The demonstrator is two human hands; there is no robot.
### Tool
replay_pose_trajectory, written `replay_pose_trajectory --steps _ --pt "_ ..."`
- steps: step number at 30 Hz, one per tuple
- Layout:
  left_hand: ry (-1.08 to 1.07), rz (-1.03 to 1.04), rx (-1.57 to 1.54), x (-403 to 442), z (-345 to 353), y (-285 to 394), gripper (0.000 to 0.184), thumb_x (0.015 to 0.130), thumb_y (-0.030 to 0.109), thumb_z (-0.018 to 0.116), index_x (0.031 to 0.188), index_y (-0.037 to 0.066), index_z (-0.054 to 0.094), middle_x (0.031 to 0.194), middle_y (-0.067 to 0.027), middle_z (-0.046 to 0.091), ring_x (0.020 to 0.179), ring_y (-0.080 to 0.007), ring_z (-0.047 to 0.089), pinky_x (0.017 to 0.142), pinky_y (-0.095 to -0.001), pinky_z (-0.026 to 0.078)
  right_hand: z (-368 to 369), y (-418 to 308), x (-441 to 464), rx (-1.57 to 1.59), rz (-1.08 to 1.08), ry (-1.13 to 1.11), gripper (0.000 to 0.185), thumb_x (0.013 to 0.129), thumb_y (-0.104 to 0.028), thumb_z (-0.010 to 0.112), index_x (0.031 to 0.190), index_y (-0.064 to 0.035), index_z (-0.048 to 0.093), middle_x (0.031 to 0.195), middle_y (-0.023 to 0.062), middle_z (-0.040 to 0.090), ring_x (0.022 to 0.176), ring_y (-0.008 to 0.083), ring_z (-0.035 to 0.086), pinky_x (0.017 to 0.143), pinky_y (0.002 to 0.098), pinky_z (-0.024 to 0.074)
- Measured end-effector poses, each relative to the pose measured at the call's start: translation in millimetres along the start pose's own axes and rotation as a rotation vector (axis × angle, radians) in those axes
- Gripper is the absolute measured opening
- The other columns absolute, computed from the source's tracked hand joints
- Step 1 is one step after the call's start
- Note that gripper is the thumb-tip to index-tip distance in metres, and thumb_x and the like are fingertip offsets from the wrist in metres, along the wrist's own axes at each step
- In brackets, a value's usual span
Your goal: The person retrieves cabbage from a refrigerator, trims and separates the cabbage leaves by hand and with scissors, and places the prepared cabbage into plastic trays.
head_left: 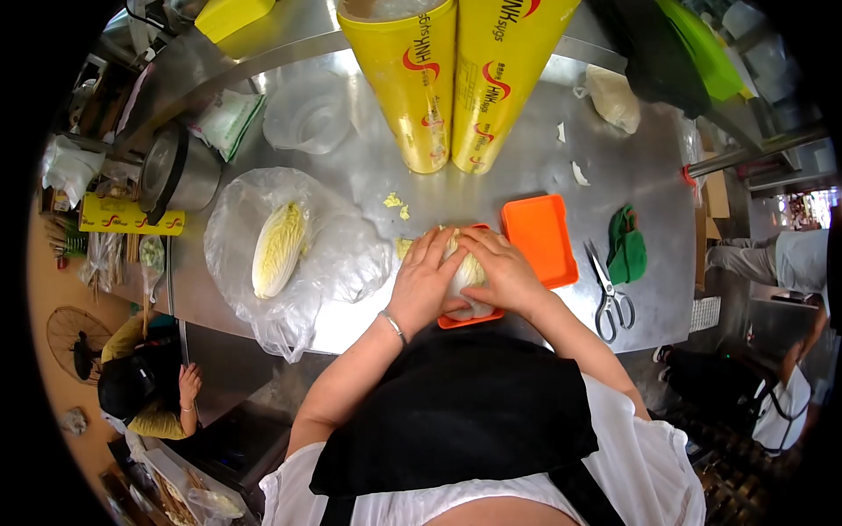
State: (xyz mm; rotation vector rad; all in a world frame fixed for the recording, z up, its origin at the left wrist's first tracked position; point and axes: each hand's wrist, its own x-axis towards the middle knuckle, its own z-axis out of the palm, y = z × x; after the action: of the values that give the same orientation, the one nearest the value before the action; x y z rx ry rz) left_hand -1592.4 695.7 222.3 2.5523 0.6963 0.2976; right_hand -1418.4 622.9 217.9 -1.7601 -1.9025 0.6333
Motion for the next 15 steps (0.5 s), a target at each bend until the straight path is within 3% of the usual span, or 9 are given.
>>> replay_pose_trajectory --steps 15 --pt "-0.076 -0.115 -0.188 -9.3 8.9 6.8 0.087 0.052 0.02 0.085 0.128 0.004 0.044 0.131 -0.0215 0.043 0.116 -0.0371 0.049 0.097 -0.0398 0.043 -2.6 6.4 0.0 0.064 -0.035 -0.147 0.078 0.058 -0.027 0.082 0.126 -0.0043 0.05 0.13 0.0134 0.048 0.118 0.0328 0.047 0.099 0.0402 0.0398"
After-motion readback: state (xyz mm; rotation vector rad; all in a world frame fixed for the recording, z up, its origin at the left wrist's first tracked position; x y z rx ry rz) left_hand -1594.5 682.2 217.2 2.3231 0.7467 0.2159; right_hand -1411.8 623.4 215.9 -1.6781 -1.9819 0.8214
